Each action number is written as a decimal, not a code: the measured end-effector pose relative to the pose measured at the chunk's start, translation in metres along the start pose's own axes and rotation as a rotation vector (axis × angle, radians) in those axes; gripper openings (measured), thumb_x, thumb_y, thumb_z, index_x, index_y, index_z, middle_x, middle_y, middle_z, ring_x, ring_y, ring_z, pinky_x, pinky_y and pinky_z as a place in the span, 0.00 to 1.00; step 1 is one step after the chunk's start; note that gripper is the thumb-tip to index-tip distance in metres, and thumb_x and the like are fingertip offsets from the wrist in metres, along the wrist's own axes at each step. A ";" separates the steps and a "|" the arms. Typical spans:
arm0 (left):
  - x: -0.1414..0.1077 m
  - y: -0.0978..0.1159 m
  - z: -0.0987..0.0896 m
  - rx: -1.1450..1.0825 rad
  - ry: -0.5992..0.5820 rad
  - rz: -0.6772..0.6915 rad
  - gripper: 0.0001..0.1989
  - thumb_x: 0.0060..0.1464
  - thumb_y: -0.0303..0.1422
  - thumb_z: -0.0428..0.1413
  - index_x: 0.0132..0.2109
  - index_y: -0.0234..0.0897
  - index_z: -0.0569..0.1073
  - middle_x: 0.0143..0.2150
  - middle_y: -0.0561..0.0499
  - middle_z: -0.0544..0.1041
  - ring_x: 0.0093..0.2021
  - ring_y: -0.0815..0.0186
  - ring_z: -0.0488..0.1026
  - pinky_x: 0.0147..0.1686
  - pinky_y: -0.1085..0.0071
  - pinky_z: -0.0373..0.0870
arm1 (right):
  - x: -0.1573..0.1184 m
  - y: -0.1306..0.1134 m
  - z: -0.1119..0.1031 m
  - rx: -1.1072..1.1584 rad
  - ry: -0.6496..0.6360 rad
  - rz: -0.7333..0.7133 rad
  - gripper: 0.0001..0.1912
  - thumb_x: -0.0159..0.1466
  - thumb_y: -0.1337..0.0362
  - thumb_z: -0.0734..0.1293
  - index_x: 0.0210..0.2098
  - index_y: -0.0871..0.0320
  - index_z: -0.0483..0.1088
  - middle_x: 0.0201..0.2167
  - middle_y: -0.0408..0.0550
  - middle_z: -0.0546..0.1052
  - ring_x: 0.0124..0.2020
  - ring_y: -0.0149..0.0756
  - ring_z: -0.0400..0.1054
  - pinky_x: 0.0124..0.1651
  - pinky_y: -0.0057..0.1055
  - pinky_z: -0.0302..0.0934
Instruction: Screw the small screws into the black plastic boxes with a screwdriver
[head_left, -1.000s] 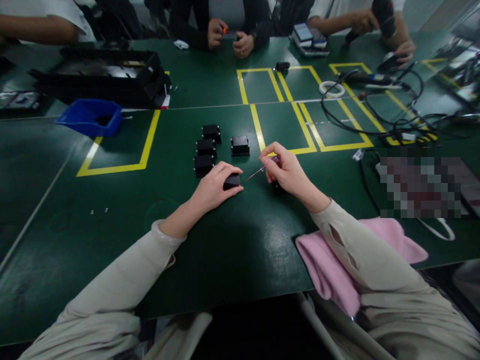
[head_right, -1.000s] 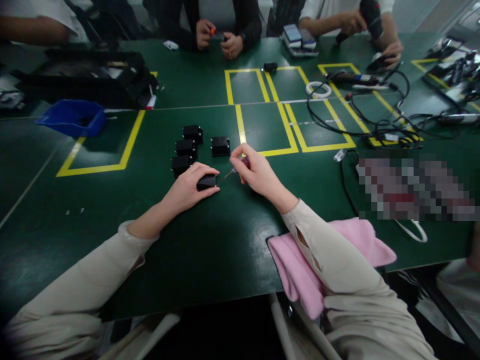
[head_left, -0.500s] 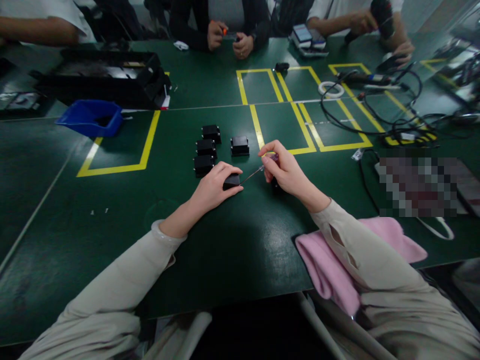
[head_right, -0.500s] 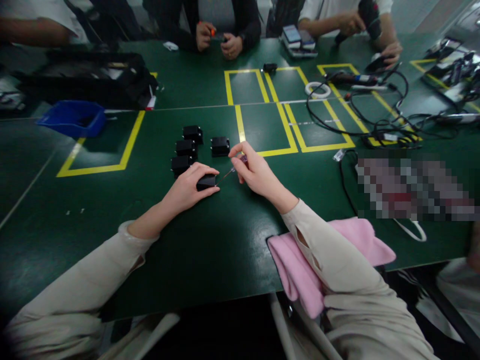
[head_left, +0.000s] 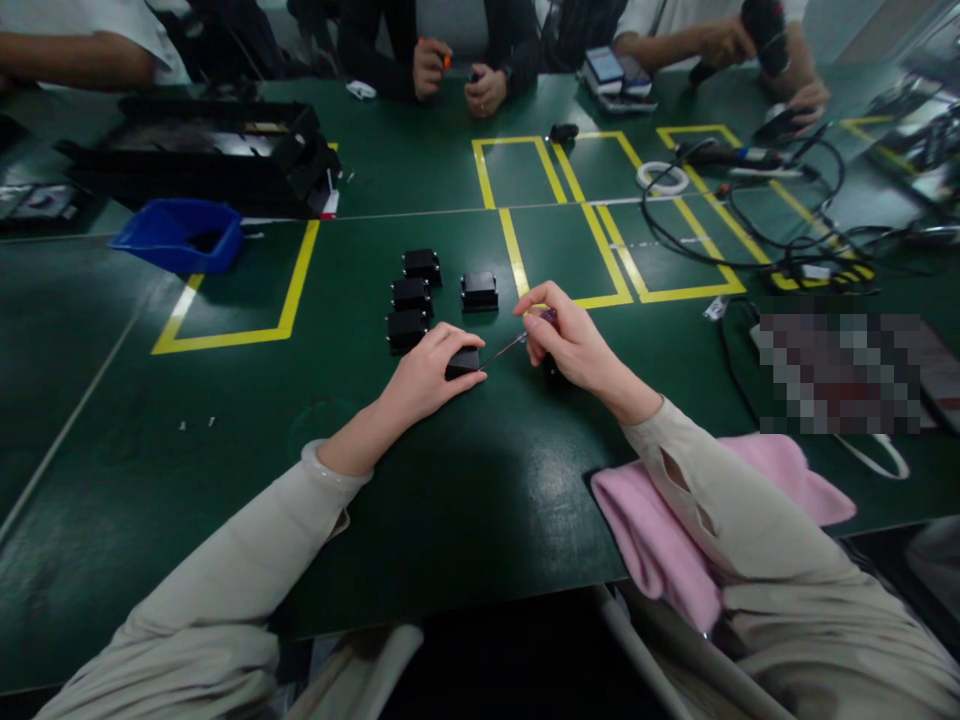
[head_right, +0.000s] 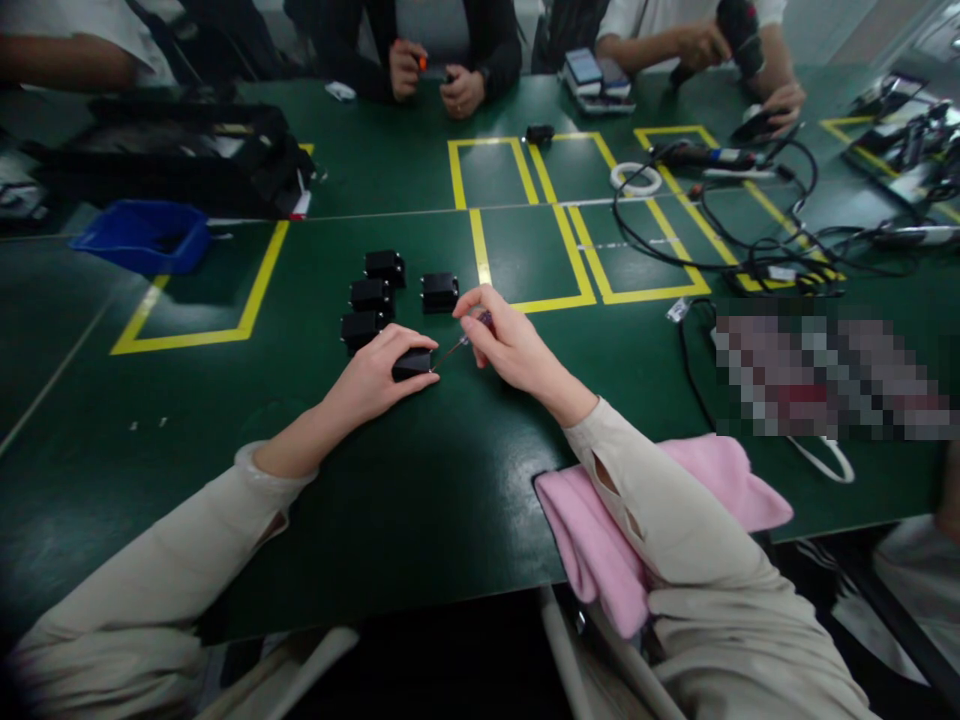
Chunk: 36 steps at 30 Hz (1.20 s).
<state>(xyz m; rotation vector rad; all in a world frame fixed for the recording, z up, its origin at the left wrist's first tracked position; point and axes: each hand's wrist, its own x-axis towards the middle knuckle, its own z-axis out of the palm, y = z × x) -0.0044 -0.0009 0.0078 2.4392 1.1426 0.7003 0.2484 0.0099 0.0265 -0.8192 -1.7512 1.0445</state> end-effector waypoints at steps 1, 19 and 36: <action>0.000 0.000 0.000 0.002 0.000 -0.001 0.16 0.65 0.36 0.63 0.58 0.38 0.74 0.56 0.42 0.76 0.59 0.52 0.75 0.60 0.53 0.73 | 0.000 -0.001 0.000 -0.006 -0.002 -0.005 0.14 0.77 0.50 0.64 0.46 0.54 0.66 0.19 0.32 0.67 0.19 0.28 0.65 0.26 0.28 0.57; 0.001 0.003 -0.002 -0.002 -0.014 -0.020 0.16 0.65 0.36 0.63 0.57 0.40 0.74 0.56 0.44 0.76 0.59 0.53 0.75 0.61 0.54 0.73 | 0.001 -0.004 -0.002 -0.122 0.047 0.038 0.14 0.74 0.52 0.67 0.37 0.53 0.64 0.17 0.34 0.67 0.17 0.28 0.60 0.25 0.30 0.52; 0.002 0.002 -0.001 -0.007 -0.008 -0.021 0.17 0.64 0.37 0.64 0.57 0.41 0.74 0.56 0.44 0.76 0.58 0.53 0.75 0.60 0.54 0.73 | 0.000 -0.003 0.000 -0.079 0.035 0.042 0.19 0.74 0.44 0.66 0.40 0.53 0.65 0.16 0.33 0.66 0.17 0.29 0.62 0.25 0.30 0.55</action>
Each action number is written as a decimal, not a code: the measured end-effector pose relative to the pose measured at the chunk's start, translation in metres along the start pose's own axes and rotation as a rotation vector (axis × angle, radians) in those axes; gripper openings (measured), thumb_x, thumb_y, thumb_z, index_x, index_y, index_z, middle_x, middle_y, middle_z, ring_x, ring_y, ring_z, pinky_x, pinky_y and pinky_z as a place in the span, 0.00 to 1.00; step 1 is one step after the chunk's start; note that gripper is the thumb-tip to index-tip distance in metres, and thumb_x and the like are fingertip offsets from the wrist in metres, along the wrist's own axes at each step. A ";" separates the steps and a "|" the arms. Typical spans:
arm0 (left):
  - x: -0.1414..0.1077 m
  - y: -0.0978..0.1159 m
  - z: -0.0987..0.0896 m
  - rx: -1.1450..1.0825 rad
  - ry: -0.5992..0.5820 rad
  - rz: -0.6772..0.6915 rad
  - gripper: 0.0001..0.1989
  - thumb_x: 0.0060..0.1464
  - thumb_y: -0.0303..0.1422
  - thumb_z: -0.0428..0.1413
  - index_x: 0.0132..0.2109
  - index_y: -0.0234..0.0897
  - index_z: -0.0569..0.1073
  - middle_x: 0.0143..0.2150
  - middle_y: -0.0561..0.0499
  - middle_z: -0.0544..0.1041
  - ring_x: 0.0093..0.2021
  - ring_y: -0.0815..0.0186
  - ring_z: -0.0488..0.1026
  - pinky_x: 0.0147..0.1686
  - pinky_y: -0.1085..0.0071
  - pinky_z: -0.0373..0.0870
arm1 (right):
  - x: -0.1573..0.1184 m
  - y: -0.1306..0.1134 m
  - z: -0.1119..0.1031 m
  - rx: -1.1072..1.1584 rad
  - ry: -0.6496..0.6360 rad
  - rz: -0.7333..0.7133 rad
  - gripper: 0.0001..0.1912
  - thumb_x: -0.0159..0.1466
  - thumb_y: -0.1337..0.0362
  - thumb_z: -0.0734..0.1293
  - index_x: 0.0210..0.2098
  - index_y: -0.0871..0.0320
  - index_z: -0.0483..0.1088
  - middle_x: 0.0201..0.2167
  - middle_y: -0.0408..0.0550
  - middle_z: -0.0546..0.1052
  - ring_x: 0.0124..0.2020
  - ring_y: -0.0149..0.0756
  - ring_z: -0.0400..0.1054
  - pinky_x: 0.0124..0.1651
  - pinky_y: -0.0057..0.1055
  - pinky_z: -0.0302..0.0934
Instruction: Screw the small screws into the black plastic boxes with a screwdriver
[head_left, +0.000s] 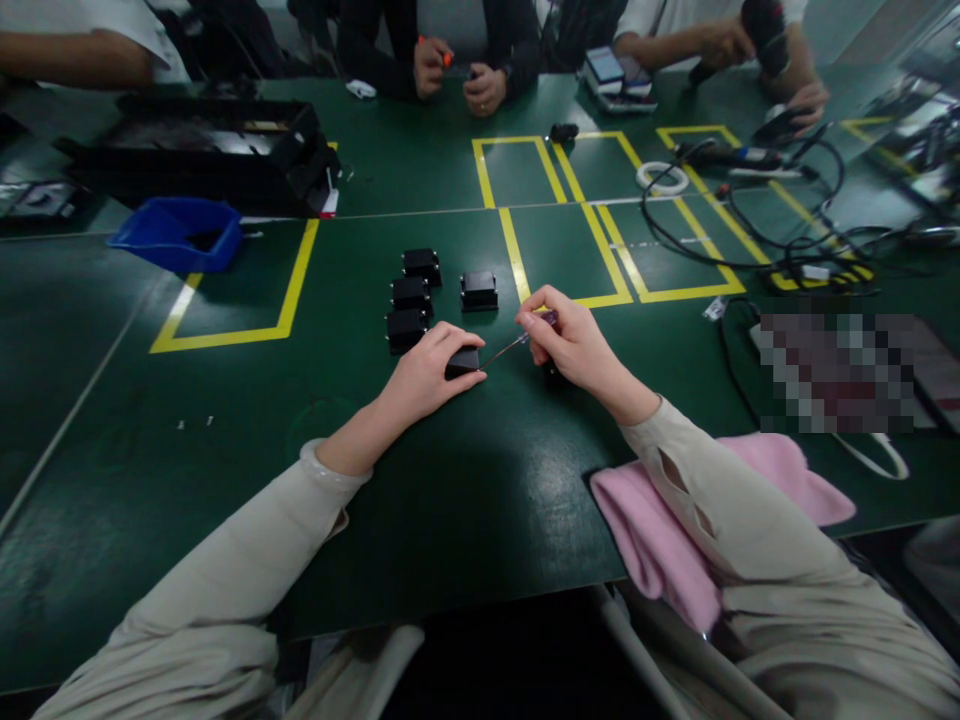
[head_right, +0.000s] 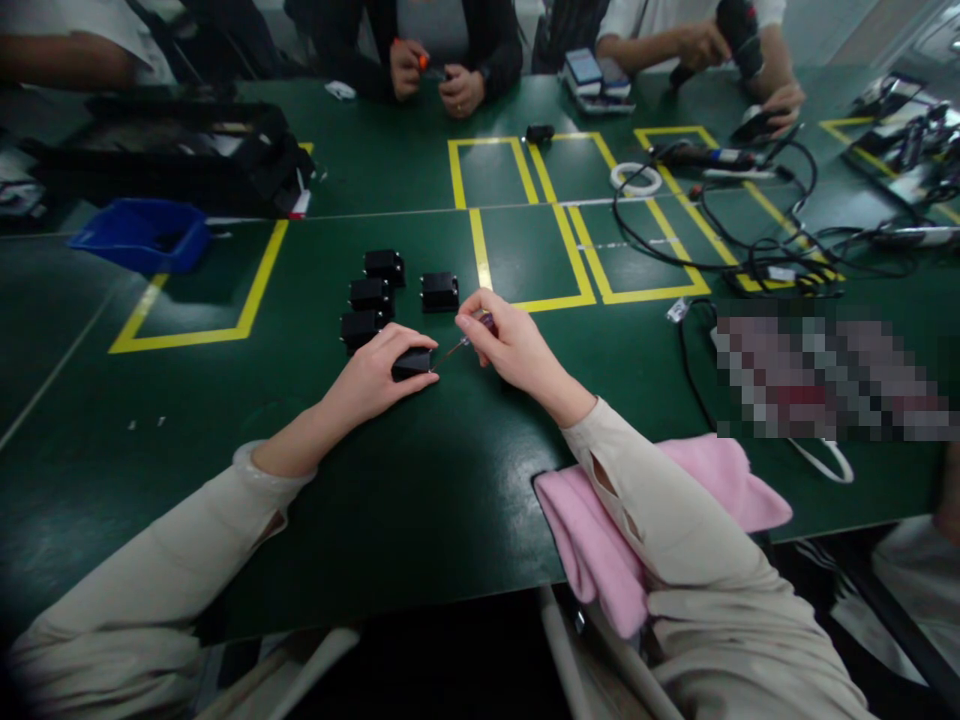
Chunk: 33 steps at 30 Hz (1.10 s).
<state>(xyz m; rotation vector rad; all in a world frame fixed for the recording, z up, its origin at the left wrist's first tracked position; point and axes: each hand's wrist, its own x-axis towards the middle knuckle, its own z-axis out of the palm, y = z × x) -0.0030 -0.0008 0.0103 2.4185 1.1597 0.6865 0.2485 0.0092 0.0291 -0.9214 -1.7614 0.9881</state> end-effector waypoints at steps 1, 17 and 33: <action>0.000 0.000 0.000 0.000 0.000 0.001 0.17 0.64 0.37 0.64 0.57 0.41 0.74 0.56 0.44 0.76 0.58 0.52 0.75 0.60 0.54 0.73 | 0.000 -0.001 0.000 0.002 -0.001 -0.007 0.19 0.75 0.44 0.65 0.40 0.53 0.65 0.17 0.33 0.67 0.18 0.29 0.63 0.26 0.30 0.55; 0.000 0.000 0.000 0.008 0.004 0.007 0.16 0.64 0.36 0.63 0.57 0.41 0.74 0.55 0.44 0.76 0.58 0.53 0.75 0.61 0.53 0.73 | 0.001 -0.002 0.001 0.062 -0.020 -0.015 0.21 0.74 0.43 0.65 0.40 0.54 0.66 0.18 0.34 0.69 0.20 0.27 0.65 0.27 0.28 0.57; 0.000 0.000 0.001 0.007 0.006 0.018 0.16 0.65 0.37 0.63 0.57 0.39 0.74 0.55 0.43 0.76 0.58 0.53 0.75 0.61 0.54 0.73 | 0.000 -0.001 0.001 0.029 -0.009 0.005 0.09 0.76 0.55 0.64 0.43 0.53 0.65 0.18 0.34 0.66 0.19 0.30 0.65 0.27 0.30 0.56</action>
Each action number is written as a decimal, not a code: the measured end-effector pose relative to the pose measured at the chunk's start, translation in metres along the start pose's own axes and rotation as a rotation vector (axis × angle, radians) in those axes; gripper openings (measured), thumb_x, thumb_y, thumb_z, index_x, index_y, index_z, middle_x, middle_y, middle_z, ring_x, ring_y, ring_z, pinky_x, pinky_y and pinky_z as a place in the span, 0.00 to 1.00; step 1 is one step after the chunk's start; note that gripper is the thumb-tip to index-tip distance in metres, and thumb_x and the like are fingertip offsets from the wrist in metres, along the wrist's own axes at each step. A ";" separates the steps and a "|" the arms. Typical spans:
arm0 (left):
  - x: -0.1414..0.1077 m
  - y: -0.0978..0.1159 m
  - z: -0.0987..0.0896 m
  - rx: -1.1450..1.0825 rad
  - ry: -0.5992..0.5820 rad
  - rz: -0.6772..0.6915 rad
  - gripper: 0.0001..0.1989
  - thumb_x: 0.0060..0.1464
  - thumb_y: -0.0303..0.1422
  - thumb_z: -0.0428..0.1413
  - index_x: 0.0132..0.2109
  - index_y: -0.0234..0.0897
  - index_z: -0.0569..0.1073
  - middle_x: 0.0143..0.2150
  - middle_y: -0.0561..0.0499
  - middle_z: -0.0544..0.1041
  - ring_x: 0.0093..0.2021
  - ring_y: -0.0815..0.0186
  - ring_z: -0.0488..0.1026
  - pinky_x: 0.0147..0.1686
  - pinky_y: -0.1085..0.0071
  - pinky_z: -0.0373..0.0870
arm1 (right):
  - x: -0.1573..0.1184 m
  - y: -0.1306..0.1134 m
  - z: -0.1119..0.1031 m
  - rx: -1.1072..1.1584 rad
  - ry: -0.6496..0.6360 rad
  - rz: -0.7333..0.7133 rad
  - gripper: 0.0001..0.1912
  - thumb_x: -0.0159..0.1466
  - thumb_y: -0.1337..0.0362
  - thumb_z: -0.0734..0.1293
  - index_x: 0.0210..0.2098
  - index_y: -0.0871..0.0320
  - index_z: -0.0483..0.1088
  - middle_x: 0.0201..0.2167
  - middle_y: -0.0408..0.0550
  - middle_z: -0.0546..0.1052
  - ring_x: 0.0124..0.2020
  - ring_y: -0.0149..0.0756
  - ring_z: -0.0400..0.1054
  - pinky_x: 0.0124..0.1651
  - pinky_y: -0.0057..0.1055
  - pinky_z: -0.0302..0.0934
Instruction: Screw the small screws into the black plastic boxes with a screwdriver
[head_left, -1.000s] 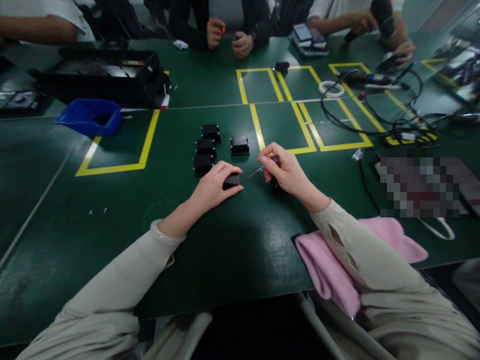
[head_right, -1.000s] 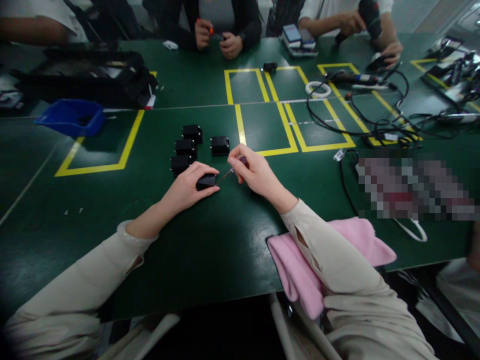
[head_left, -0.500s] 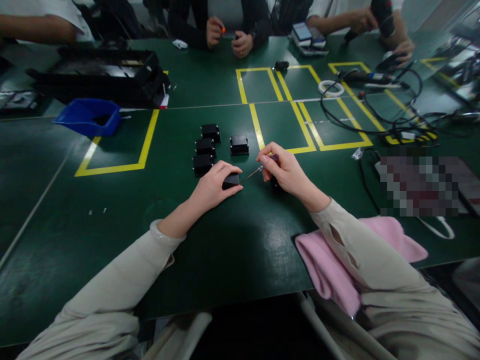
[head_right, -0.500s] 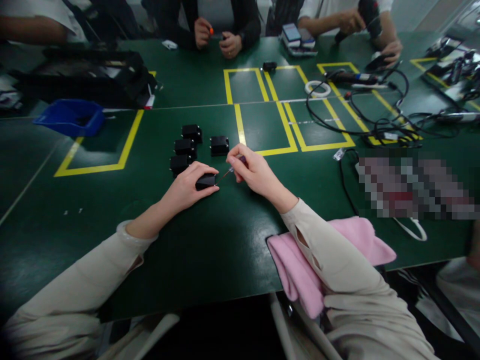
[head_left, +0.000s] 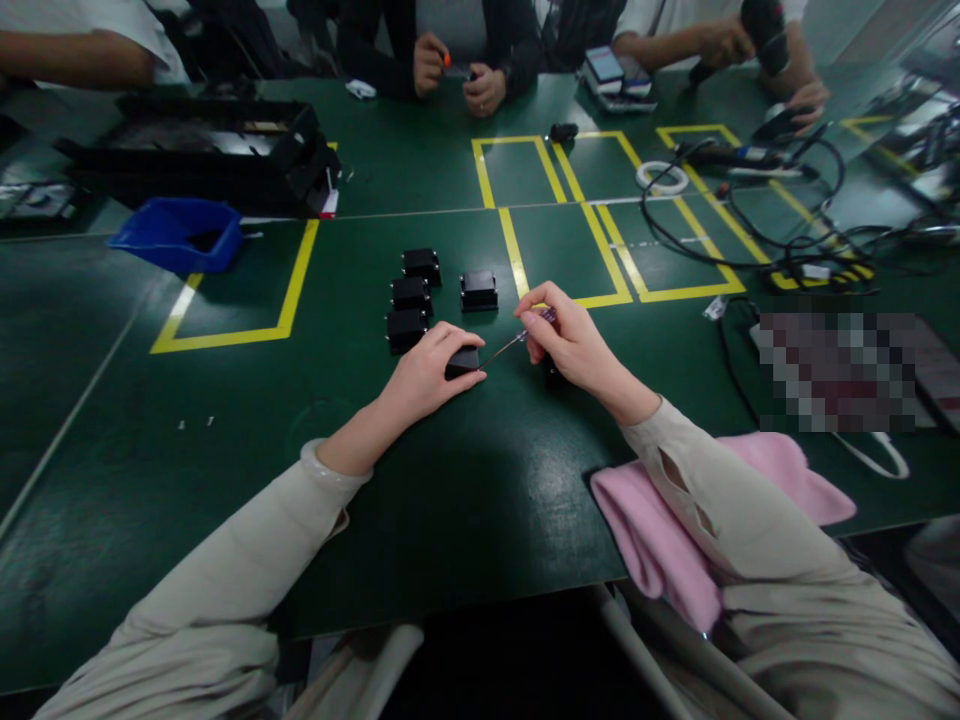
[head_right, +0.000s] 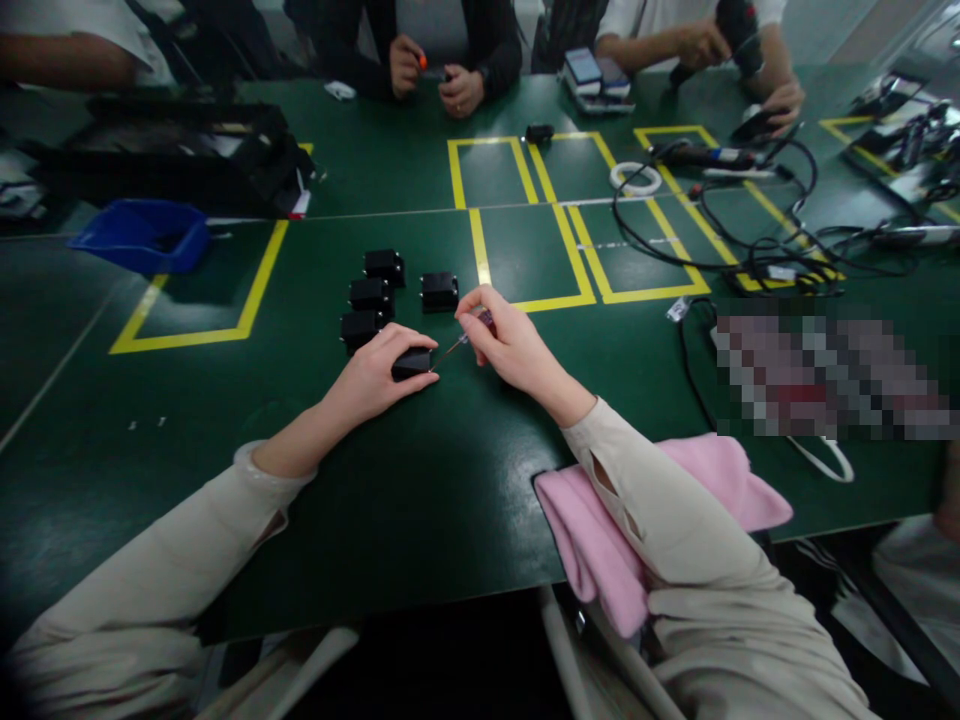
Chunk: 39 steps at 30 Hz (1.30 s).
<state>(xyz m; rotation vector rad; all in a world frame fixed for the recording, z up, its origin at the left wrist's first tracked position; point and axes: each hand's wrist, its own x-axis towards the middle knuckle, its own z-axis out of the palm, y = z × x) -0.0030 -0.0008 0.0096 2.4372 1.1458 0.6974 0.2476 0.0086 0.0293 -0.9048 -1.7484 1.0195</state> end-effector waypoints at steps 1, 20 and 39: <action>0.000 -0.001 0.000 0.001 0.003 0.004 0.16 0.65 0.36 0.63 0.57 0.39 0.74 0.55 0.43 0.76 0.58 0.53 0.75 0.60 0.54 0.73 | 0.000 0.001 0.000 -0.006 -0.002 0.004 0.10 0.76 0.54 0.64 0.42 0.53 0.65 0.17 0.33 0.65 0.19 0.30 0.64 0.26 0.30 0.56; 0.000 0.000 0.000 0.006 0.004 0.007 0.17 0.64 0.36 0.63 0.57 0.38 0.74 0.55 0.42 0.76 0.58 0.52 0.76 0.60 0.55 0.73 | 0.000 0.002 -0.001 -0.018 0.009 -0.025 0.05 0.74 0.61 0.65 0.45 0.53 0.65 0.20 0.33 0.68 0.18 0.28 0.64 0.25 0.28 0.56; 0.000 0.000 0.000 0.010 -0.007 -0.007 0.16 0.65 0.36 0.63 0.57 0.39 0.74 0.56 0.43 0.76 0.58 0.53 0.75 0.61 0.54 0.73 | 0.001 0.004 0.000 -0.018 0.012 -0.007 0.10 0.75 0.56 0.66 0.40 0.52 0.63 0.17 0.32 0.65 0.16 0.29 0.63 0.23 0.29 0.53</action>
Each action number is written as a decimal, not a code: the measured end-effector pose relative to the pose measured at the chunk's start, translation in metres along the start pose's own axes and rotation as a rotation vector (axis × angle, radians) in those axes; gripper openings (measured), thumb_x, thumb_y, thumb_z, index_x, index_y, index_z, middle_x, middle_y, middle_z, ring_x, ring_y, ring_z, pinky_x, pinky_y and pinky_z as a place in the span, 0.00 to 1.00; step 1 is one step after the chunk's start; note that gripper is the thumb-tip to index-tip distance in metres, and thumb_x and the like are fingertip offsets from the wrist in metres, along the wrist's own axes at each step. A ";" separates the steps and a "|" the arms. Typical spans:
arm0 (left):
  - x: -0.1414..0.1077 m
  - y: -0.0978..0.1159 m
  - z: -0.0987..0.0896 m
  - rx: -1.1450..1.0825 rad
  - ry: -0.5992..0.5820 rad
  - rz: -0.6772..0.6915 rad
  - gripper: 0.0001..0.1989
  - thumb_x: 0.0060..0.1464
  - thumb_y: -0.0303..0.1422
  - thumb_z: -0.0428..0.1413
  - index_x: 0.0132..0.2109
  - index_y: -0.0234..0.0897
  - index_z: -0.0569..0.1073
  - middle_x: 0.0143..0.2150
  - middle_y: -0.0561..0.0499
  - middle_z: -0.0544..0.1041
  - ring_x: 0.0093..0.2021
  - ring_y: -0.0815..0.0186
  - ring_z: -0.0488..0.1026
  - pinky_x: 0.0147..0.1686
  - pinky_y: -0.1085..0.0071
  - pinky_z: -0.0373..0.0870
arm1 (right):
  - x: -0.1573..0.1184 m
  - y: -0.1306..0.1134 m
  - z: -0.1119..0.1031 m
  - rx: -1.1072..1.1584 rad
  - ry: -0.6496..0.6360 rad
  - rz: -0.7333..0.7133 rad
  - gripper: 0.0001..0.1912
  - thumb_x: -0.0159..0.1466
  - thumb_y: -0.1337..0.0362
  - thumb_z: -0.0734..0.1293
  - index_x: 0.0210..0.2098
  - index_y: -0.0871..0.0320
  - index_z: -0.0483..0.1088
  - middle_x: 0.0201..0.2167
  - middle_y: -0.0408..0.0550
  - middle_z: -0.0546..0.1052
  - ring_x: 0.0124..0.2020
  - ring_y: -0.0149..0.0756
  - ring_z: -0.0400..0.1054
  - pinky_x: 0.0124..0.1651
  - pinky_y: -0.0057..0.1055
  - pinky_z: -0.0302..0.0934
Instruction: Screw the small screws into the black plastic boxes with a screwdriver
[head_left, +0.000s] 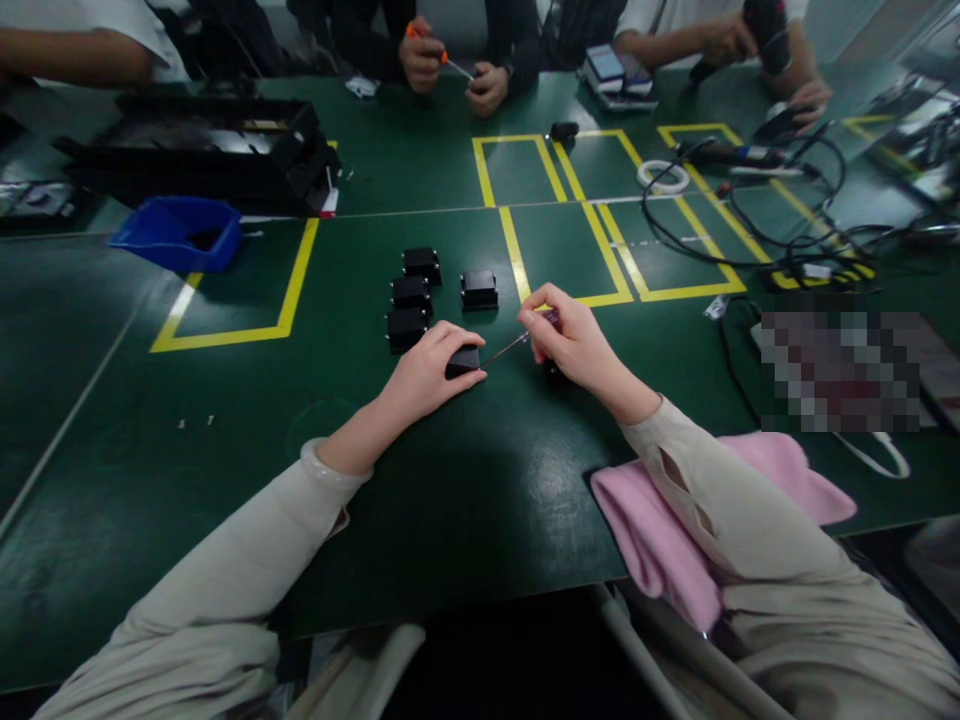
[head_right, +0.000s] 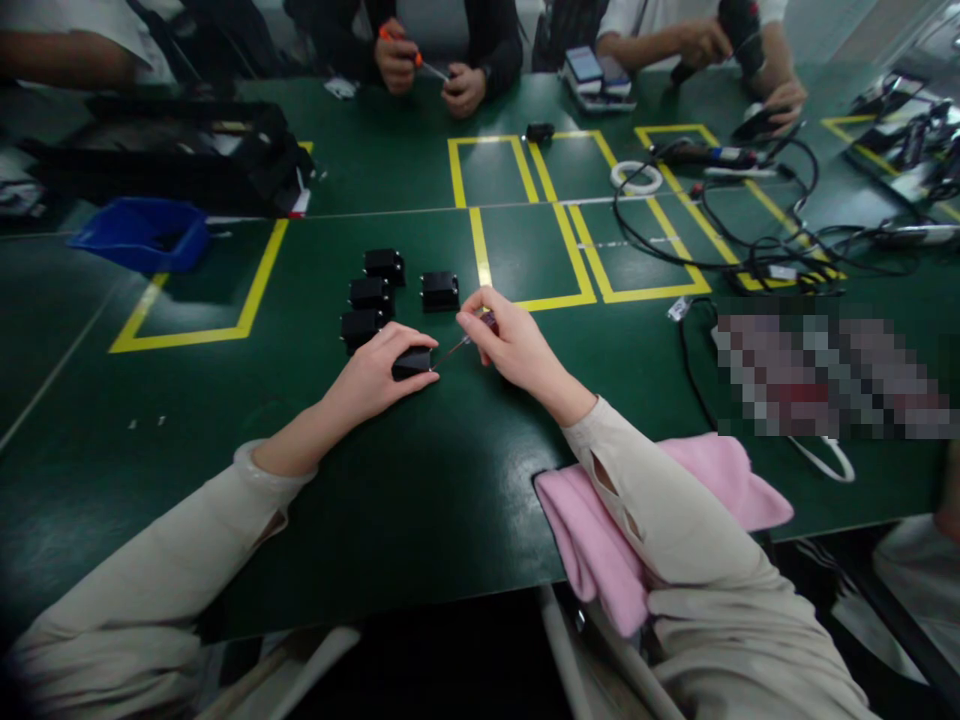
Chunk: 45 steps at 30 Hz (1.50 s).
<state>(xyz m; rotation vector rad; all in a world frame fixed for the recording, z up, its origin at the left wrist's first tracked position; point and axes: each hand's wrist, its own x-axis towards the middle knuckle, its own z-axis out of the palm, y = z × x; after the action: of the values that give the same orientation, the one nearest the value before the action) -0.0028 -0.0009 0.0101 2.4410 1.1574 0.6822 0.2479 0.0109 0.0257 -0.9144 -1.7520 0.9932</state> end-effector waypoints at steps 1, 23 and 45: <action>0.000 0.000 0.000 0.000 0.001 -0.001 0.16 0.65 0.36 0.63 0.57 0.39 0.74 0.56 0.43 0.76 0.58 0.53 0.75 0.61 0.54 0.73 | 0.000 0.000 0.000 0.005 -0.002 0.000 0.08 0.75 0.58 0.65 0.41 0.52 0.63 0.17 0.32 0.65 0.16 0.29 0.63 0.23 0.29 0.54; 0.000 0.001 0.000 -0.011 -0.007 -0.011 0.17 0.64 0.36 0.63 0.57 0.41 0.74 0.56 0.44 0.76 0.59 0.53 0.75 0.61 0.53 0.73 | -0.001 -0.003 -0.001 -0.054 0.006 -0.042 0.04 0.72 0.64 0.64 0.45 0.53 0.63 0.23 0.33 0.68 0.19 0.28 0.64 0.27 0.30 0.56; 0.000 0.002 -0.001 -0.013 -0.013 -0.012 0.17 0.64 0.36 0.63 0.57 0.40 0.74 0.56 0.43 0.76 0.59 0.52 0.75 0.61 0.53 0.73 | 0.000 -0.004 -0.002 -0.034 -0.010 0.016 0.09 0.74 0.57 0.66 0.40 0.52 0.64 0.18 0.34 0.67 0.18 0.30 0.63 0.25 0.30 0.54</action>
<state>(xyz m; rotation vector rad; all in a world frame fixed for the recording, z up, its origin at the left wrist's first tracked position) -0.0024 -0.0014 0.0120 2.4223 1.1591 0.6675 0.2491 0.0097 0.0295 -0.9477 -1.7772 0.9832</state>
